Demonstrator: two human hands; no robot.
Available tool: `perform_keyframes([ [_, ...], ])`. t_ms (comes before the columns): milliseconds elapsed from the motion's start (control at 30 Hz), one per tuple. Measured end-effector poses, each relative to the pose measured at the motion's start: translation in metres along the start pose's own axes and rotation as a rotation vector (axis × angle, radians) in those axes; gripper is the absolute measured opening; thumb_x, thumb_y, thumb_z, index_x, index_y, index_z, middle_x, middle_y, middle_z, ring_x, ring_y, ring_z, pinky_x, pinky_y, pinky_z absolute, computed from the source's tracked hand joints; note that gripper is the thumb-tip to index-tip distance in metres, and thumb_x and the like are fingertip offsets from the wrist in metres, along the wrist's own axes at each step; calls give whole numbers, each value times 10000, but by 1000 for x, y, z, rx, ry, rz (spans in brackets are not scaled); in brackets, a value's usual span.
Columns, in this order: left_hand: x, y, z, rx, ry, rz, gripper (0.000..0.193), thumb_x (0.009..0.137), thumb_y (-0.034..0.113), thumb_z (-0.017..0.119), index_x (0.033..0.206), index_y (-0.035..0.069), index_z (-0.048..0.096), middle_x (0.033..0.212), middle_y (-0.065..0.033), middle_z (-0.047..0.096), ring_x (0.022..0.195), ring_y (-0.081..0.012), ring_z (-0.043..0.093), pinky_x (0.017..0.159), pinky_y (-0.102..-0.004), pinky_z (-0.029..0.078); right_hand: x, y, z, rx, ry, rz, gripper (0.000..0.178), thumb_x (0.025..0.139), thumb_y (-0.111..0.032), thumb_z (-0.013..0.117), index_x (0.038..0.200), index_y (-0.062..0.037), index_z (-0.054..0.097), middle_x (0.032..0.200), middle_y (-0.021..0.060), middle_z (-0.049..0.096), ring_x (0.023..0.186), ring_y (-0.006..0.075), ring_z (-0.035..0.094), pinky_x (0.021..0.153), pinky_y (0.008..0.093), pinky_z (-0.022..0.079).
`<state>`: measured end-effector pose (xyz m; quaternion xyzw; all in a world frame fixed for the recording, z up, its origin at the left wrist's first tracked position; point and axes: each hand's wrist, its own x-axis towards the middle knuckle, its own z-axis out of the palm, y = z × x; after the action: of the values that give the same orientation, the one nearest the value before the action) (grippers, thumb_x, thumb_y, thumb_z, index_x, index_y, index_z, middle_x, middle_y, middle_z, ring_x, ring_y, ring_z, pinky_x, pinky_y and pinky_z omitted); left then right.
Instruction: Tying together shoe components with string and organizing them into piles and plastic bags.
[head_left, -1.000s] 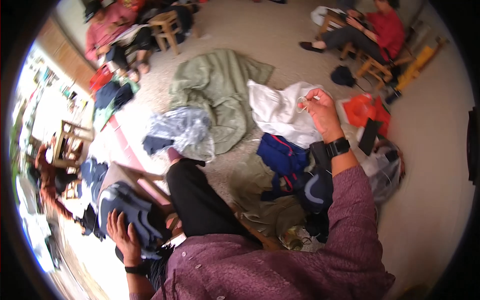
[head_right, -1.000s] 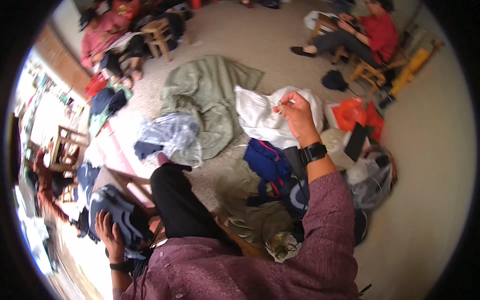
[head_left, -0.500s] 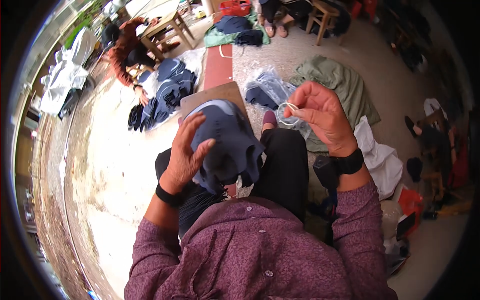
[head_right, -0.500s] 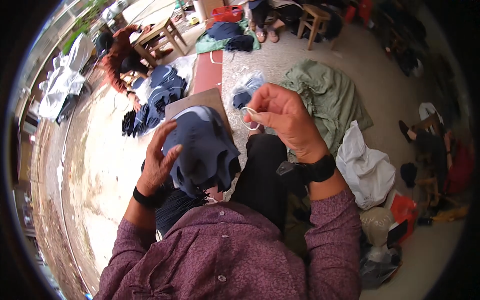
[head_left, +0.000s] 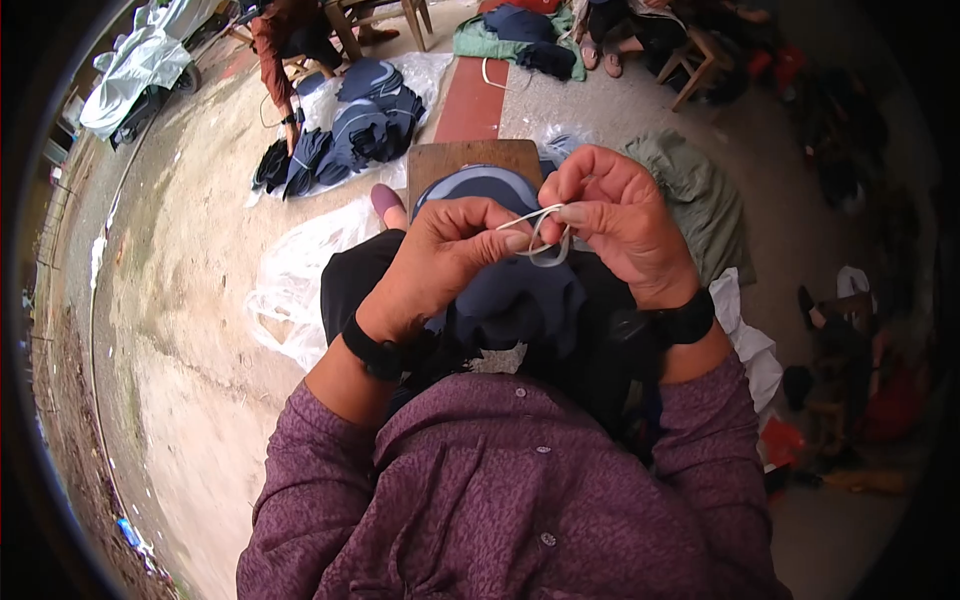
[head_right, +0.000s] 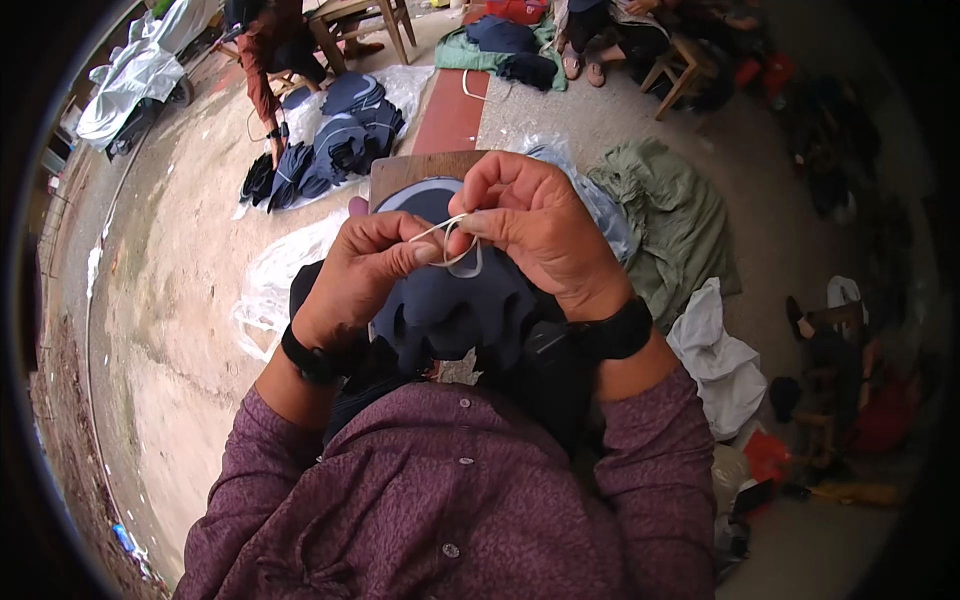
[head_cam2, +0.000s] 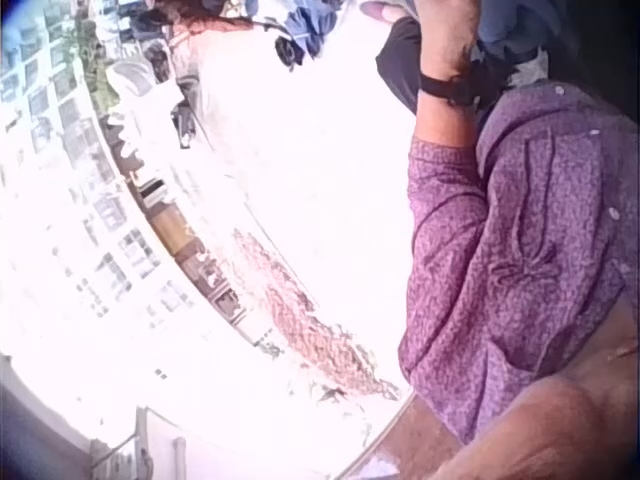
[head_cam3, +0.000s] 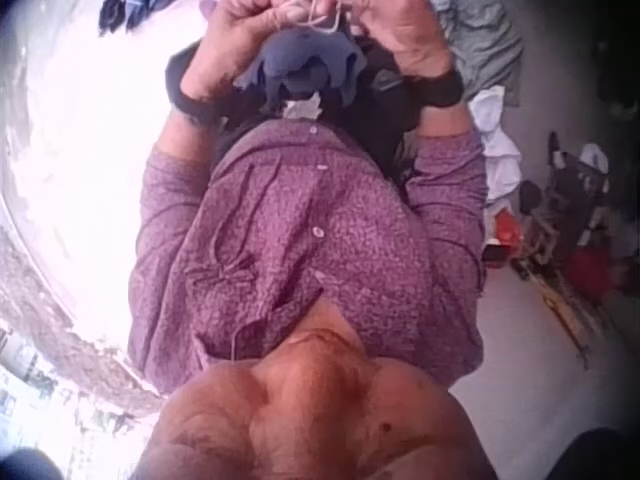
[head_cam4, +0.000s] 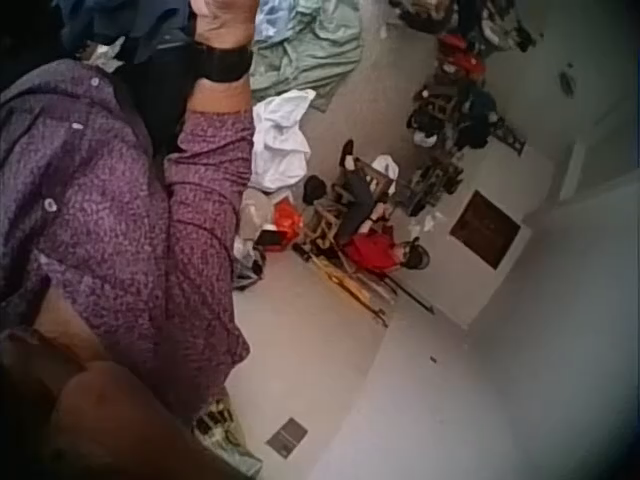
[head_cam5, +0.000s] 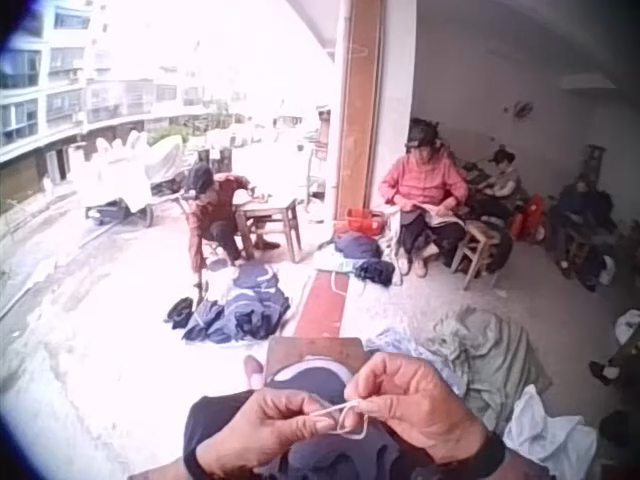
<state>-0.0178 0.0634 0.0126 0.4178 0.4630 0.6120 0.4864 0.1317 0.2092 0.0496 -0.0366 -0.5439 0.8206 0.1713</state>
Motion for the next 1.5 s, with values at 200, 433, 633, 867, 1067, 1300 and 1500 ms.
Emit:
perform_keyframes([
  [200, -5, -5, -3, -831, 97, 169, 160, 926, 147, 528, 794, 57, 528, 742, -30, 533, 750, -184, 545, 857, -344, 477, 8, 26, 2, 187, 7, 8, 159, 794, 32, 615, 927, -14, 540, 857, 56, 555, 718, 105, 515, 655, 230, 445],
  [433, -5, -24, -30, -1053, 124, 138, 155, 910, 147, 535, 769, 106, 484, 599, 43, 325, 486, -76, 282, 553, -246, 326, 6, 52, -13, -811, 90, -140, 131, 730, 82, 535, 750, -9, 628, 809, 44, 546, 720, 143, 512, 632, 249, 410],
  [633, 1, -21, -9, -468, 208, -97, 137, 868, 62, 603, 989, 56, 538, 706, 29, 514, 579, -72, 493, 571, -225, 447, 13, 40, -1, -492, 197, 16, 151, 745, 96, 516, 751, 1, 632, 770, 9, 596, 724, 78, 545, 643, 213, 428],
  [867, 5, -26, 2, -420, 28, -234, 217, 864, 84, 602, 1078, 48, 589, 807, 31, 563, 639, -46, 528, 565, -185, 463, 14, 42, 12, -303, 90, -74, 122, 739, 96, 514, 715, 8, 596, 773, 5, 572, 727, 75, 518, 665, 213, 406],
  [1067, 6, -42, 2, -557, 131, -198, 81, 890, 113, 592, 946, 54, 593, 772, 16, 547, 617, -73, 514, 564, -226, 459, 6, 40, 14, -240, 111, -59, 142, 751, 128, 524, 770, 9, 598, 871, 38, 566, 845, 110, 530, 744, 224, 400],
  [1300, 6, -45, -1, -598, 254, -37, 83, 927, 131, 560, 936, 49, 549, 825, -15, 557, 648, -89, 506, 602, -253, 450, 5, 48, 10, -253, 153, -47, 131, 750, 123, 548, 783, 4, 593, 929, 58, 563, 891, 118, 512, 783, 221, 388],
  [1500, 4, -52, 1, -652, 69, -103, 107, 950, 175, 539, 944, 74, 506, 800, -17, 557, 619, -83, 516, 566, -224, 451, 3, 49, 10, -146, 115, -45, 130, 764, 114, 530, 798, 0, 583, 927, 61, 558, 798, 93, 509, 634, 194, 381],
])
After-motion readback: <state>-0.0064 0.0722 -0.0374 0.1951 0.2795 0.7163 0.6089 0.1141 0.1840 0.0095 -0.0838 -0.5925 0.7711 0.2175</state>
